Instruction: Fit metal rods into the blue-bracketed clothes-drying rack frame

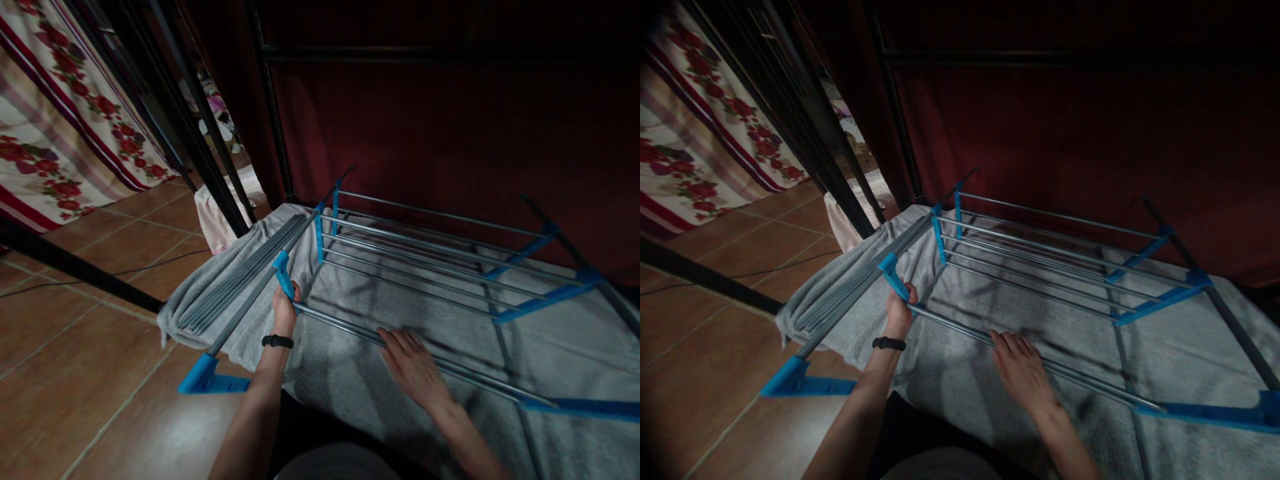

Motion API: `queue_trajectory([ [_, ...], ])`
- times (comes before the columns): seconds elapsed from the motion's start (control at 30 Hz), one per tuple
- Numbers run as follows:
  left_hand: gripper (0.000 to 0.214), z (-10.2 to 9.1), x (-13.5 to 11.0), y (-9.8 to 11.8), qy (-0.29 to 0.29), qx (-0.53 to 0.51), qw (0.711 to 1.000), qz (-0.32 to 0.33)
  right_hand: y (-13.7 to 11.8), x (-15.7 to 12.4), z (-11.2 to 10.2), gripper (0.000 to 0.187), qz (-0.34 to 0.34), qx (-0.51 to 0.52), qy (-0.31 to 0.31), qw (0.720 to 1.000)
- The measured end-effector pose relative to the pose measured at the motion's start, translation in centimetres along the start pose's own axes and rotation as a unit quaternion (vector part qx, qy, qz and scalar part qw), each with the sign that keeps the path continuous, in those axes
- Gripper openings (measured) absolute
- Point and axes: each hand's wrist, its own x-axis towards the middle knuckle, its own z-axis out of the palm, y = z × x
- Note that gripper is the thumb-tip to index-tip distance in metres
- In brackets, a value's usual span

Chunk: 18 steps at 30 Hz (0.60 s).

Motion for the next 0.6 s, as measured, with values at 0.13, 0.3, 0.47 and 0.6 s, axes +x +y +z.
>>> queue_trajectory([
  [0.13,0.041,0.0,-0.6,0.1,-0.014,0.031,0.999,0.029,-5.6,5.2,1.0,0.040,0.000,0.041,-0.029,0.999],
  [0.3,0.041,-0.1,-0.9,0.2,-0.018,0.041,0.998,0.054,-11.2,12.9,2.5,0.042,-0.028,0.101,-0.116,0.988],
  [0.47,0.033,-0.4,-0.4,0.0,-0.007,0.050,0.996,0.068,-12.7,17.4,2.9,0.032,0.001,0.141,-0.214,0.967],
  [0.6,0.032,-0.5,0.0,-0.1,0.016,0.055,0.997,0.048,-12.7,18.5,3.0,0.034,0.016,0.163,-0.280,0.946],
])
